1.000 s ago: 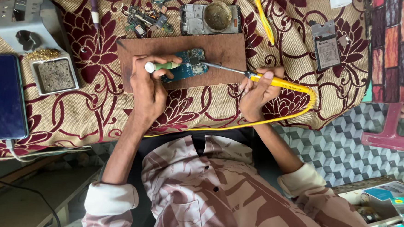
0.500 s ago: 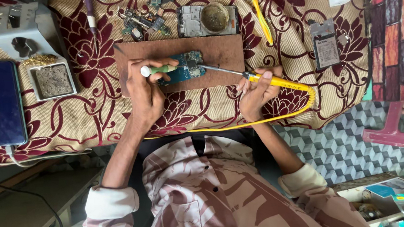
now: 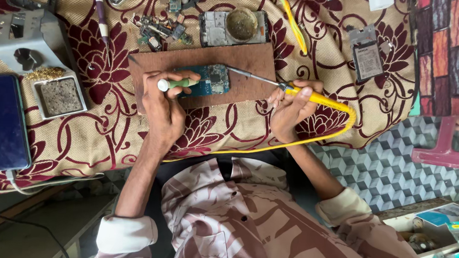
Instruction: The person uses a soldering iron and solder wire to work on a small blue circuit board placed on a wooden board. They repeatedly apply the soldering iron to different points on the board while feeding solder with the other hand.
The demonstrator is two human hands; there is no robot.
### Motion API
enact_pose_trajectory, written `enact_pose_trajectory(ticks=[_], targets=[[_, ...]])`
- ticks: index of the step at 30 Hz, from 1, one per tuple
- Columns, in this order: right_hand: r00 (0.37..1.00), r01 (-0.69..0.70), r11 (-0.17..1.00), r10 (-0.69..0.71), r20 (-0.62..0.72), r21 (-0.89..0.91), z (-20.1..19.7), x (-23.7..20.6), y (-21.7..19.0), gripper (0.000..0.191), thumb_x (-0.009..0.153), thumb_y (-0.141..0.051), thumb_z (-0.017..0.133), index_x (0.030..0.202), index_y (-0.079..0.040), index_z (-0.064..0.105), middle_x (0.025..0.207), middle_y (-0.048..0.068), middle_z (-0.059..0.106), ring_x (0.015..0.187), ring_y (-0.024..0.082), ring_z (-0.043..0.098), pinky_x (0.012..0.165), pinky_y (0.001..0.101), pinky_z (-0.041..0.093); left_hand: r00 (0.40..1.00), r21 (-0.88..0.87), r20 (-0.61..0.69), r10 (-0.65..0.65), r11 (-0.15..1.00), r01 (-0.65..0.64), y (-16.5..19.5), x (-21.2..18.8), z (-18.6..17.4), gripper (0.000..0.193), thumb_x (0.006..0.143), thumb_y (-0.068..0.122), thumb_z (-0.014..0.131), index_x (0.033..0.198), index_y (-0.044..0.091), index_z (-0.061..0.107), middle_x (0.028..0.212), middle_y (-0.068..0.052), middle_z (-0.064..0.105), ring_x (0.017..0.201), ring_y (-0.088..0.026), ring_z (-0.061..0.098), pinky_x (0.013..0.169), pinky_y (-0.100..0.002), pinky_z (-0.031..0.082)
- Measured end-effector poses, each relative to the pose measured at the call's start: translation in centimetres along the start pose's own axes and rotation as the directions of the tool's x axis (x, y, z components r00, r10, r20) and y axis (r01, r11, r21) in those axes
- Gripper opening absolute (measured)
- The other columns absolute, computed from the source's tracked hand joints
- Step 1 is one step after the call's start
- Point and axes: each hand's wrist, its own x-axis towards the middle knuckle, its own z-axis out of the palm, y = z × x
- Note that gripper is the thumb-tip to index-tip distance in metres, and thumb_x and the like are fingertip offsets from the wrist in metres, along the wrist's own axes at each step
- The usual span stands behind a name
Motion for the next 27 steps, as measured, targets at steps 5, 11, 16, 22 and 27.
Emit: enact_pose_trajectory(ticks=[5, 11, 16, 22, 27], targets=[[0.997, -0.062, 0.998, 0.062, 0.049, -0.014, 0.06, 0.28, -0.24, 0.031, 0.117, -0.035, 0.039, 0.109, -0.005, 0.040, 0.069, 0.007, 0.045, 0.051, 0.014, 0.047, 0.052, 0.0290, 0.047, 0.999, 0.108, -0.002, 0.035, 0.994, -0.035, 0.14, 0.12, -0.18, 0.009, 0.114, 0.011, 0.046, 0.114, 0.002, 0.049, 0.112, -0.011, 0.078, 0.078, -0.016, 0.059, 0.079, -0.033, 0.045], [0.995, -0.056, 0.997, 0.061, 0.076, -0.055, 0.06, -0.08, -0.20, 0.031, 0.117, -0.034, 0.040, 0.109, -0.004, 0.039, 0.070, 0.008, 0.047, 0.055, 0.015, 0.048, 0.055, 0.0296, 0.047, 0.993, 0.145, -0.007, 0.114, 0.983, -0.111, 0.30, 0.41, -0.26, 0.007, 0.114, 0.011, 0.049, 0.115, 0.004, 0.052, 0.113, -0.008, 0.078, 0.087, -0.017, 0.060, 0.084, -0.034, 0.042], [0.996, -0.060, 0.996, 0.064, 0.063, -0.069, 0.11, -0.23, -0.19, 0.030, 0.117, -0.033, 0.042, 0.107, -0.005, 0.040, 0.070, 0.007, 0.047, 0.056, 0.013, 0.048, 0.056, 0.0299, 0.049, 0.991, 0.125, -0.006, 0.130, 0.984, -0.128, 0.47, 0.51, -0.29, 0.006, 0.112, 0.010, 0.053, 0.113, 0.005, 0.055, 0.113, -0.008, 0.078, 0.088, -0.015, 0.068, 0.081, -0.033, 0.042], [0.995, -0.030, 0.996, 0.038, 0.095, -0.083, 0.21, -0.39, -0.60, 0.028, 0.117, -0.031, 0.041, 0.107, -0.005, 0.040, 0.072, 0.007, 0.047, 0.057, 0.012, 0.047, 0.055, 0.0293, 0.049, 0.994, 0.124, -0.008, 0.113, 0.986, -0.112, 0.51, 0.47, -0.23, 0.007, 0.112, 0.011, 0.054, 0.113, 0.004, 0.055, 0.112, -0.008, 0.078, 0.085, -0.016, 0.064, 0.079, -0.032, 0.045], [0.993, -0.038, 0.992, 0.052, 0.105, -0.124, 0.16, -0.32, -0.65, 0.027, 0.118, -0.030, 0.041, 0.108, -0.005, 0.040, 0.073, 0.007, 0.047, 0.058, 0.013, 0.047, 0.058, 0.0299, 0.048, 0.995, 0.104, -0.013, 0.103, 0.989, -0.101, 0.35, 0.13, 0.02, 0.009, 0.112, 0.013, 0.054, 0.112, 0.004, 0.054, 0.111, -0.008, 0.078, 0.082, -0.015, 0.064, 0.075, -0.031, 0.049]])
